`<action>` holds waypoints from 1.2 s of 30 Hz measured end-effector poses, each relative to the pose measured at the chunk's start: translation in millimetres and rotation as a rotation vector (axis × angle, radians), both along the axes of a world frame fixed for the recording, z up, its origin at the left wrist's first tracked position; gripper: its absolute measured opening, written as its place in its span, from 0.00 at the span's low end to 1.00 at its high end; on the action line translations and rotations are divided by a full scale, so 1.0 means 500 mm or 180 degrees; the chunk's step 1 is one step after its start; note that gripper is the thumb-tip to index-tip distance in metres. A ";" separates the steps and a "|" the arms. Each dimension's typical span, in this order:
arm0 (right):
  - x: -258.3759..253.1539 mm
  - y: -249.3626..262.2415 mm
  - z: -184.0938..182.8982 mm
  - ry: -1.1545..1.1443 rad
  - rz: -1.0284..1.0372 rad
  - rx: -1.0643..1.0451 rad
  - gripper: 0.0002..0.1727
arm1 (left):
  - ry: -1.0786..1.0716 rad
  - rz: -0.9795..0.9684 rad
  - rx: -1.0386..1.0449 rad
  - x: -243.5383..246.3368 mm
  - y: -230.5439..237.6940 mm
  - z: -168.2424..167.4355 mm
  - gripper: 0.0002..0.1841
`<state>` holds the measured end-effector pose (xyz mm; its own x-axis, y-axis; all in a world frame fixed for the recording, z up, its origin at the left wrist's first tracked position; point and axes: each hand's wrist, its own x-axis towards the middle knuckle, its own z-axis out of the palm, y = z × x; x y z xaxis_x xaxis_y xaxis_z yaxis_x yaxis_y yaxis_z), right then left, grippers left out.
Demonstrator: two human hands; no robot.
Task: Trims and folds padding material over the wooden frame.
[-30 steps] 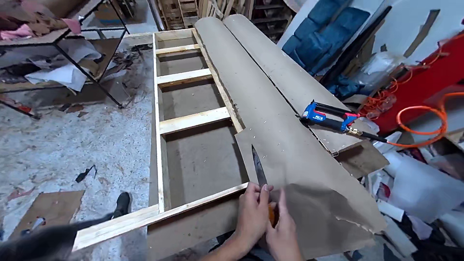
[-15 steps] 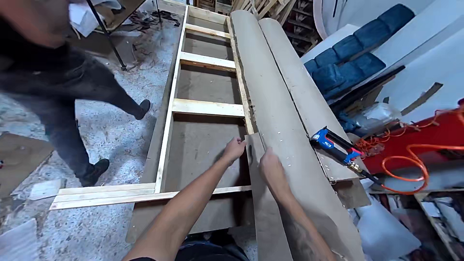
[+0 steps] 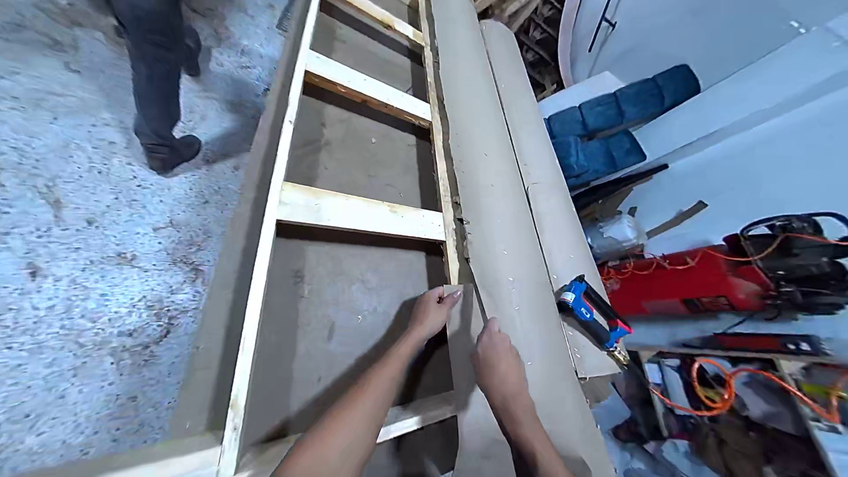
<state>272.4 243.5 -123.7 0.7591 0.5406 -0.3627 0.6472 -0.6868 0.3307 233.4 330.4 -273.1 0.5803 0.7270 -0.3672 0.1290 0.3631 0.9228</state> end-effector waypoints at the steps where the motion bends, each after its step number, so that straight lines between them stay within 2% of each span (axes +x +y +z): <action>1: -0.009 0.008 0.007 -0.0015 -0.0072 -0.0145 0.22 | -0.0029 -0.0003 -0.0031 0.000 0.007 0.003 0.25; 5: -0.008 0.069 -0.028 -0.0146 -0.0137 -0.0170 0.21 | 0.0230 -0.0250 0.0049 -0.008 0.033 0.029 0.23; 7: -0.011 0.083 -0.047 -0.0262 -0.0169 -0.0355 0.22 | 0.0384 -0.0320 0.0547 -0.013 0.036 0.030 0.22; 10: -0.035 0.054 -0.005 -0.0270 -0.0305 -0.0901 0.23 | 0.0284 -0.0183 0.1224 -0.015 0.013 0.015 0.20; 13: -0.014 0.082 -0.011 -0.0168 -0.0235 -0.1003 0.21 | 0.0159 0.0137 0.1469 -0.005 0.011 0.006 0.18; 17: -0.022 0.038 -0.023 -0.0273 -0.0110 -0.0847 0.14 | 0.0087 0.0199 0.1105 -0.008 -0.001 0.015 0.18; 20: -0.045 0.055 -0.010 -0.0205 -0.0248 -0.1207 0.17 | 0.0065 0.0296 0.0885 -0.016 0.011 0.017 0.17; 22: -0.032 0.070 -0.037 -0.0140 -0.0207 -0.0964 0.20 | -0.0002 0.0362 0.1010 -0.011 0.010 0.020 0.18; 25: -0.049 0.010 -0.038 -0.0200 -0.0062 -0.0672 0.20 | 0.0067 0.0407 0.1042 -0.019 -0.015 0.032 0.19; 28: -0.081 -0.035 -0.004 -0.0230 -0.0331 -0.1103 0.21 | 0.0213 0.0569 0.0821 -0.018 0.002 0.021 0.20; 32: -0.057 -0.048 -0.050 -0.0237 -0.0439 -0.0987 0.22 | 0.0209 0.0460 0.0701 -0.012 -0.007 0.045 0.22; 34: -0.058 -0.063 -0.032 -0.0165 -0.0334 -0.0914 0.19 | 0.0286 0.0483 0.0608 -0.020 -0.007 0.042 0.22; 36: -0.074 -0.076 0.009 -0.0060 -0.0454 -0.1202 0.19 | 0.0366 0.0528 0.0470 -0.030 -0.010 0.038 0.23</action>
<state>235.4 205.5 -119.4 0.8254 0.2607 -0.5008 0.5455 -0.5973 0.5879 218.4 325.3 -253.9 0.4091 0.8594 -0.3066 0.1861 0.2503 0.9501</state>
